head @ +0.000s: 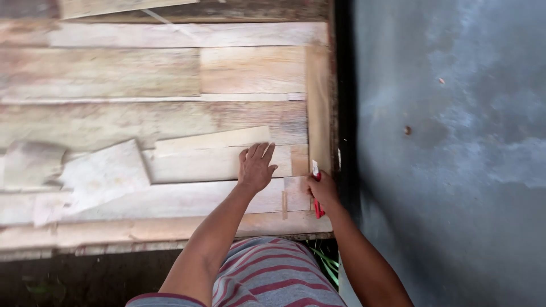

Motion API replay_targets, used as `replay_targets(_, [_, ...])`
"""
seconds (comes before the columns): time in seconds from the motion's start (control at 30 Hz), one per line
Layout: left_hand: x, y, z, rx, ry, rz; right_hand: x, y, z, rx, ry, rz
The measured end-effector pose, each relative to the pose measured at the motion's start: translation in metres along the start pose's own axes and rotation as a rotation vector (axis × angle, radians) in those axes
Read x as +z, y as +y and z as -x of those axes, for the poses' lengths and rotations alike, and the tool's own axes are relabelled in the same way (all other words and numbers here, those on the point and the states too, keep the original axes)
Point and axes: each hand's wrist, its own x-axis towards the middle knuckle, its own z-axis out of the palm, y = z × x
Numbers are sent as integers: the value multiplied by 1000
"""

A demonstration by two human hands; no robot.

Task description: Cutting thin wood veneers to size using a utility knife and a wooden guide on a workbench.

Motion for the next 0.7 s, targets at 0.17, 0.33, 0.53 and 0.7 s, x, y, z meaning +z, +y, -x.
replay_targets(0.17, [16,-72,83,-243,326,41,41,-20,3,-121,-118,194])
replay_targets(0.33, [29,-143,160,-526,502,103,121,-53,30,-251,-302,355])
replay_targets(0.53, [-15,-220,205,-698,498,124,214,-100,50,-488,-315,674])
replay_targets(0.7, [-70,-304,218,-634,318,108,288,-179,98,-591,-281,956])
